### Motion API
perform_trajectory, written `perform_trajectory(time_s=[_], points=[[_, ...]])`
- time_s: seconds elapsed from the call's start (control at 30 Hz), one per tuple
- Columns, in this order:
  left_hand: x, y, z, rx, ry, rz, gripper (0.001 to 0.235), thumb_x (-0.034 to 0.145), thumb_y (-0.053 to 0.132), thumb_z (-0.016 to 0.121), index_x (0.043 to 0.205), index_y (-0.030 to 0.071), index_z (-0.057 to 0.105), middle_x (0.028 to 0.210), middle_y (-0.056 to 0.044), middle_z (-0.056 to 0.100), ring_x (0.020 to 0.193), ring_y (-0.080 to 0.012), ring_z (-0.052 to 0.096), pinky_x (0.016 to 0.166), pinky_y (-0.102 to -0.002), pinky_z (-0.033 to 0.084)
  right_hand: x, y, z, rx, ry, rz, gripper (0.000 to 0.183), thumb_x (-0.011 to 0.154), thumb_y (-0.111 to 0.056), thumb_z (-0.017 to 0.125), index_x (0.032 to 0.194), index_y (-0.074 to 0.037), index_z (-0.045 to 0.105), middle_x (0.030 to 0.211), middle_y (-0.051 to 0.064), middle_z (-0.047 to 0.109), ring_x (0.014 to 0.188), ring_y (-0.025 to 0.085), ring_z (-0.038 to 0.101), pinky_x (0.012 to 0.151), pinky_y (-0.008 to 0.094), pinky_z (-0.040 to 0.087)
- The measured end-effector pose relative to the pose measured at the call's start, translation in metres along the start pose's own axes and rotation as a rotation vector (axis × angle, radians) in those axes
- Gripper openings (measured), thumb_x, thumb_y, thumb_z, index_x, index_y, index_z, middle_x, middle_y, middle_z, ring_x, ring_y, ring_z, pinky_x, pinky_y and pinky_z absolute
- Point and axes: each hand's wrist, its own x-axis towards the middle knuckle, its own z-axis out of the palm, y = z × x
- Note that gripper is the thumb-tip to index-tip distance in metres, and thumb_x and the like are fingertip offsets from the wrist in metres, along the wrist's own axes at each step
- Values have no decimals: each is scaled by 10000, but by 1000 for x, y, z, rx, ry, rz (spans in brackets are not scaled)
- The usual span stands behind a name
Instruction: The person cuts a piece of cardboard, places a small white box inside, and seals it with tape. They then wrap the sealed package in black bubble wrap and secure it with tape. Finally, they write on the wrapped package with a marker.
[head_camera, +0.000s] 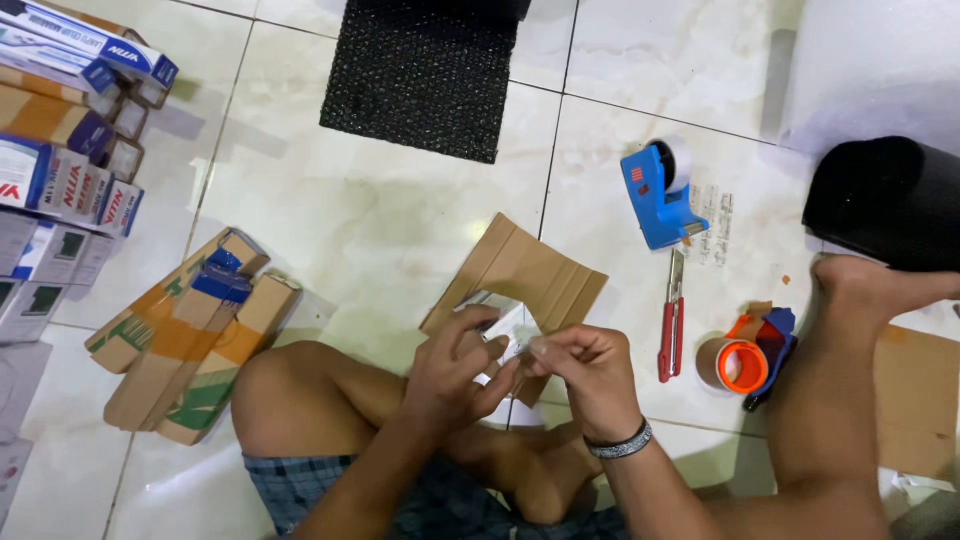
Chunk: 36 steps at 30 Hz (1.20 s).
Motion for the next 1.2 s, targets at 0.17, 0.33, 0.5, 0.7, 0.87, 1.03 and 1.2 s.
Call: perform_trajectory(time_s=[0.17, 0.33, 0.5, 0.7, 0.87, 1.03, 1.2], points=[[4, 2, -2, 106, 40, 239, 161, 802, 268, 659, 819, 114, 613, 1086, -153, 626, 792, -258, 669, 664, -326, 567, -7, -13, 20, -176, 3, 86, 48, 682, 85, 691, 652, 108, 661, 453, 201, 602, 369, 203, 600, 416, 302, 539], [6, 2, -3, 83, 18, 278, 167, 838, 255, 637, 830, 88, 628, 1084, -147, 646, 804, -280, 668, 670, -324, 568, -8, -21, 25, -185, 12, 124, 62, 678, 92, 691, 653, 133, 651, 451, 207, 594, 368, 201, 595, 401, 306, 540], [9, 1, 0, 156, -7, 297, 184, 868, 250, 593, 849, 67, 586, 971, -144, 645, 753, -278, 659, 652, -331, 566, -6, -16, 20, -185, 28, 134, 30, 672, 112, 663, 648, 128, 652, 438, 217, 582, 342, 214, 591, 403, 329, 550], [4, -9, 4, 249, 34, 243, 228, 898, 304, 532, 799, 101, 562, 865, -99, 616, 684, -232, 647, 593, -295, 548, -10, -3, 14, -232, 75, 14, 319, 686, 24, 762, 891, 50, 518, 470, 200, 590, 324, 190, 542, 392, 285, 499], [-1, -11, -3, 30, -168, -20, 279, 776, 230, 708, 729, 17, 534, 873, -128, 603, 710, -317, 620, 615, -381, 517, 2, 23, 1, -126, -48, -39, 408, 726, 1, 746, 936, -33, 397, 510, 144, 619, 376, 152, 585, 438, 220, 512], [14, 8, 0, 1, -221, -182, 663, 622, 212, 748, 1189, -30, 505, 951, -168, 506, 859, -369, 566, 783, -407, 459, 39, 110, -24, -155, -71, -51, 443, 703, -74, 759, 1035, -46, 467, 587, 63, 583, 487, 114, 545, 499, 191, 447], [28, -13, 20, -266, -121, -295, 595, 652, 369, 816, 1096, 31, 610, 862, -105, 619, 820, -297, 635, 799, -344, 476, 78, 76, -58, -565, -216, -247, 674, 517, -185, 885, 1125, -114, 602, 997, 157, 691, 907, 316, 670, 807, 415, 513]])
